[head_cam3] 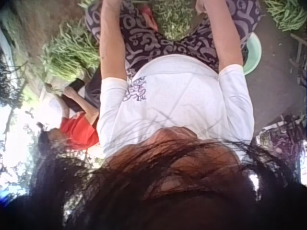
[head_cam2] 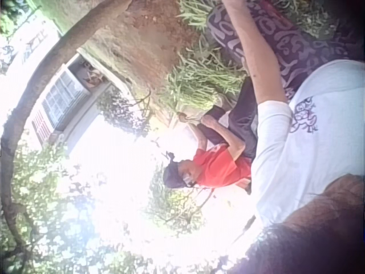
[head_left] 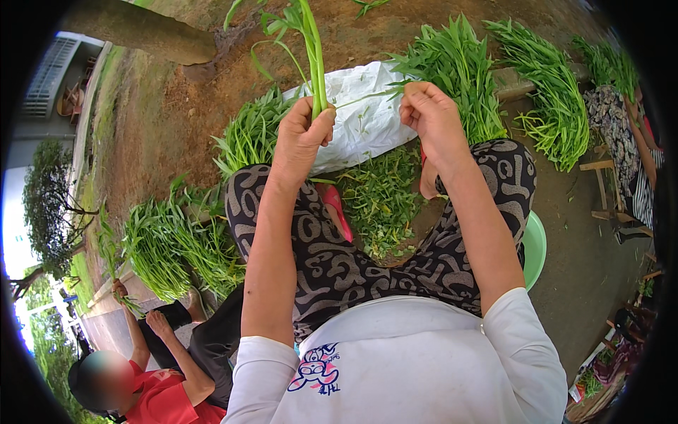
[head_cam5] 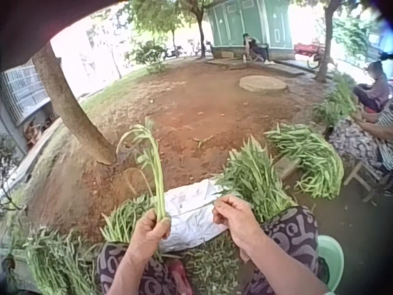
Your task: The person picks leaves from green stems by hand, placing the harvested leaves into a central pile on a white bag while seated outdoors.
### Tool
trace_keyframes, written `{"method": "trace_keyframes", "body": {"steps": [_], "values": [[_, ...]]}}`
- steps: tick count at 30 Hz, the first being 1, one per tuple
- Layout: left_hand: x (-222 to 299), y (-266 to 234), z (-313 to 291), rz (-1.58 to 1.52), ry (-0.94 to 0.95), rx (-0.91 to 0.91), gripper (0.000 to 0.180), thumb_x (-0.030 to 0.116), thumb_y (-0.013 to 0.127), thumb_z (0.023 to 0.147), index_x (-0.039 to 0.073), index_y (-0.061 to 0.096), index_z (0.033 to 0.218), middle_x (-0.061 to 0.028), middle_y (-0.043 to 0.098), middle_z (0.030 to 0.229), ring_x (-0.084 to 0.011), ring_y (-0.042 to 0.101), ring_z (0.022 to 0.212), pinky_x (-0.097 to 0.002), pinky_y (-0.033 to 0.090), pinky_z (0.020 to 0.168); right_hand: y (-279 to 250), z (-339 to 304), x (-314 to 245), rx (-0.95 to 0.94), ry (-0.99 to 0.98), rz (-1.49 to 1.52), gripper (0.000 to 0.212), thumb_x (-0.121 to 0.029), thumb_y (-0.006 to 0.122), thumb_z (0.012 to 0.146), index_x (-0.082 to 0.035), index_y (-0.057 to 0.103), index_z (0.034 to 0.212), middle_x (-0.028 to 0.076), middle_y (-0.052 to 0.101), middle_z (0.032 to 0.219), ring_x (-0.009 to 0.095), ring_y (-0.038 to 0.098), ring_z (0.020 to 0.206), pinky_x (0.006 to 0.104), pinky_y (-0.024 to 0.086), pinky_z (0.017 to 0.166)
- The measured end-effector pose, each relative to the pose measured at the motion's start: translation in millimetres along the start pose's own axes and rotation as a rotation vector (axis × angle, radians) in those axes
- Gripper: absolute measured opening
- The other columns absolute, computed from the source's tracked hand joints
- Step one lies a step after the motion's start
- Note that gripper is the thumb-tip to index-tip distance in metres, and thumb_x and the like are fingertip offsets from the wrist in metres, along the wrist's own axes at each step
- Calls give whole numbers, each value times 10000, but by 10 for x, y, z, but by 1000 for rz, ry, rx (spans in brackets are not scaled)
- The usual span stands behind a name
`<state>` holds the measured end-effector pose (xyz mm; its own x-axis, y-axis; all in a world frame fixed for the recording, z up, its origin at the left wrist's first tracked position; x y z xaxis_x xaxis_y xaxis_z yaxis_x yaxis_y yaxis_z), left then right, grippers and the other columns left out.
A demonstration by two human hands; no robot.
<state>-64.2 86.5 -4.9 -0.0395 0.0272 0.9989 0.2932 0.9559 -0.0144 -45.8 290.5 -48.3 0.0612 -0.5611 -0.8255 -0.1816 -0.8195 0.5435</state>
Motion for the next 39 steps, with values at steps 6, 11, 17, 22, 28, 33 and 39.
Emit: {"method": "trace_keyframes", "body": {"steps": [6,11,17,22,28,33,39], "values": [[201,41,-25,-54,68,19,71,133,550,922,62,542,925,12,530,718,-69,468,620,-217,388,581,-236,117,-239,49,-72,304,141,-189,560,944,-57,595,908,8,564,738,113,541,647,254,470,620],[683,-5,-186,-192,169,131,71,126,535,928,57,540,916,0,525,704,-76,463,612,-216,360,565,-137,68,-190,-74,-12,182,172,-227,578,937,-57,595,917,15,571,797,126,556,733,264,458,697],[1177,29,-1000,-219,175,213,100,150,528,929,51,515,928,-15,480,697,-99,465,593,-235,372,520,98,-96,-62,-263,-4,-381,196,-118,634,867,-15,628,1033,33,647,864,108,591,796,265,462,727],[989,-39,-1670,-255,100,174,193,230,631,892,80,517,930,-16,501,774,-101,480,594,-227,387,510,227,-189,228,-488,129,-587,204,-122,619,881,1,618,1045,46,648,891,105,591,809,270,472,744],[752,-54,-2208,-208,-45,235,176,208,634,889,70,532,926,-20,521,761,-109,507,614,-218,398,540,844,-686,-235,-631,22,-277,233,-194,614,902,-17,616,1054,45,651,957,117,592,832,256,484,767],[789,-13,-2343,-43,-38,303,107,116,595,904,47,526,947,-9,540,773,-72,491,643,-202,401,588,1593,-1747,-547,-1014,-73,-555,328,-214,684,836,-31,604,1095,71,630,1019,183,604,956,327,475,849],[868,-38,-2471,86,2,343,86,45,588,895,33,525,952,2,551,809,-47,497,675,-187,415,614,1804,-2143,-611,-871,-427,-738,180,-161,680,791,-77,588,921,65,607,867,290,605,816,402,473,709]]}}
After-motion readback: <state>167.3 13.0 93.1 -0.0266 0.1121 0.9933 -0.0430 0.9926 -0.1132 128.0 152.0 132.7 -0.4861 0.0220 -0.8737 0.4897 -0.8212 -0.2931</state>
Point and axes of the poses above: each hand's wrist, its own z-axis towards the middle knuckle, its own y-axis out of the palm, x = y × z, the point moved 9 cm from there along z, towards the middle knuckle
